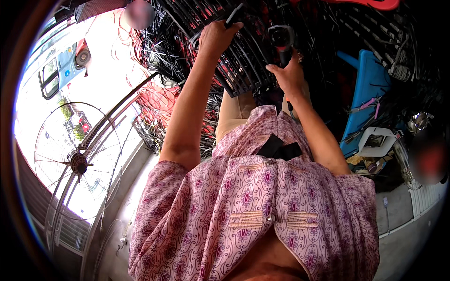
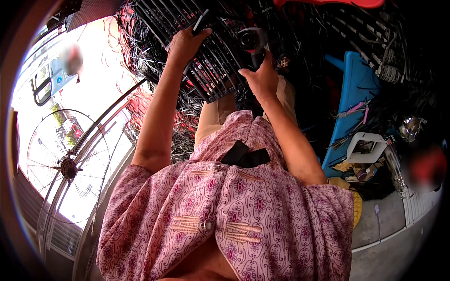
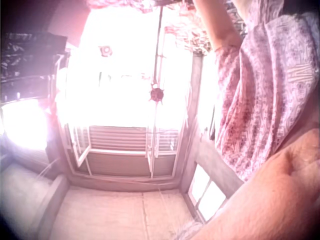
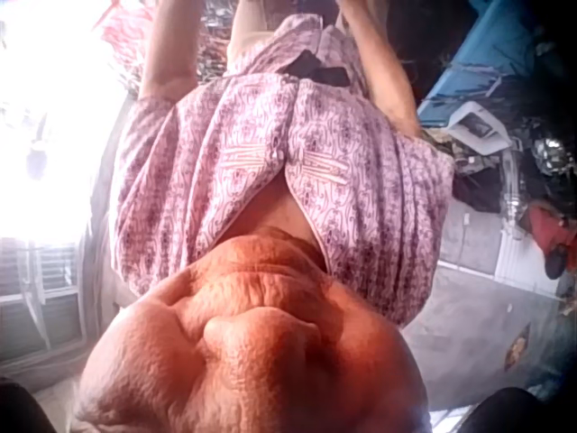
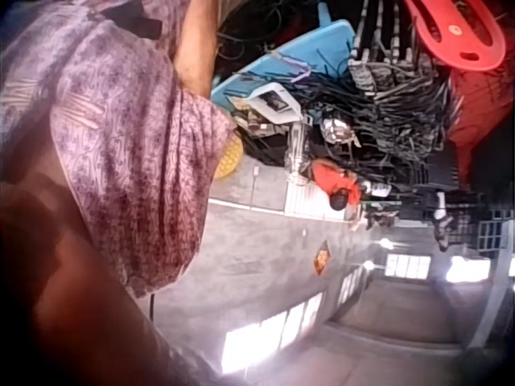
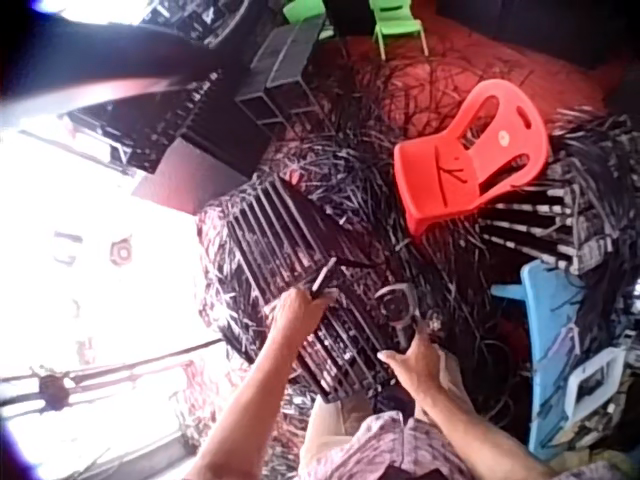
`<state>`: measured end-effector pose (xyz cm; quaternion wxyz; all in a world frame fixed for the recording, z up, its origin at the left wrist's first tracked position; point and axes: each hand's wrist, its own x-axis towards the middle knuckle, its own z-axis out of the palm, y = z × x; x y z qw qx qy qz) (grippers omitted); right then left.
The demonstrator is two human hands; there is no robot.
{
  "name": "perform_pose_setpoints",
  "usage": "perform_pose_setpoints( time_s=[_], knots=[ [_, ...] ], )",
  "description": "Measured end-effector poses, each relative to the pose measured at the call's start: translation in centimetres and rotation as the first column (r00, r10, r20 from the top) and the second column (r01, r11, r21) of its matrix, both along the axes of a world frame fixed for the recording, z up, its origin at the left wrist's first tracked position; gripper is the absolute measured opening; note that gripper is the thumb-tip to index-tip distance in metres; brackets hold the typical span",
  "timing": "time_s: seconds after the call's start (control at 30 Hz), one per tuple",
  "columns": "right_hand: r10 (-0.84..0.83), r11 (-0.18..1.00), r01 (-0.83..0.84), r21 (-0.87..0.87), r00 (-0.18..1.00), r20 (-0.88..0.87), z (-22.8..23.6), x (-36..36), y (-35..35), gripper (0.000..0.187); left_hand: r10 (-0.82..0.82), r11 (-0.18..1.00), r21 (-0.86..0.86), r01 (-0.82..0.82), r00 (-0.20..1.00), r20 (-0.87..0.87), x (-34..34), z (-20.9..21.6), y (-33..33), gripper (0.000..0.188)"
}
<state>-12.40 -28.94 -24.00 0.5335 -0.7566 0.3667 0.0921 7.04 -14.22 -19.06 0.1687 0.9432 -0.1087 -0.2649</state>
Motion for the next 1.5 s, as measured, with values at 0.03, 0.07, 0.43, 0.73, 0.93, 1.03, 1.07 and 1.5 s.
perform_pose_setpoints(
  time_s=[0.03,0.07,0.43,0.73,0.93,1.03,1.07,1.5],
  knots=[
    [0.004,1.0,-0.004,-0.006,1.0,0.006,0.2,0.3,-0.3,0.088,-0.007,1.0,-0.026,0.005,0.999,-0.049,0.1,-0.4,0.3,0.051],
    [0.008,1.0,-0.008,-0.012,1.0,0.012,0.6,0.7,-0.6,0.09,-0.014,0.999,-0.053,0.009,0.995,-0.098,0.2,-0.7,0.6,0.051],
    [0.239,0.954,-0.265,-0.142,0.954,-0.18,0.9,8.9,-0.8,0.124,0.162,0.952,-0.199,-0.23,0.937,-0.308,0.4,-1.7,-0.3,0.044],
    [0.259,0.757,-0.337,-0.56,0.941,-0.217,-3.2,9.7,4.8,0.091,0.167,0.977,-0.122,-0.176,0.983,-0.08,-2.1,0.1,-2.8,0.033],
    [0.349,0.783,-0.399,-0.477,0.917,-0.195,-4.3,10.2,5.5,0.059,0.183,0.956,-0.209,-0.207,0.975,-0.129,-1.9,0.1,-1.7,0.029],
    [0.353,0.802,-0.383,-0.458,0.923,-0.153,-4.2,10.2,5.7,0.06,0.211,0.917,-0.299,-0.264,0.957,-0.2,-1.8,0.7,-1.5,0.032],
    [0.35,0.807,-0.364,-0.464,0.929,-0.12,-4.3,10.1,5.9,0.062,0.038,0.884,-0.457,-0.102,0.988,-0.147,-2.7,1.1,-2.3,0.029],
    [0.458,0.862,-0.489,-0.136,0.864,-0.208,-4.4,10.9,2.3,0.111,0.107,0.949,-0.166,-0.268,0.77,-0.629,-3.8,7.5,1.6,0.031]
  ],
)
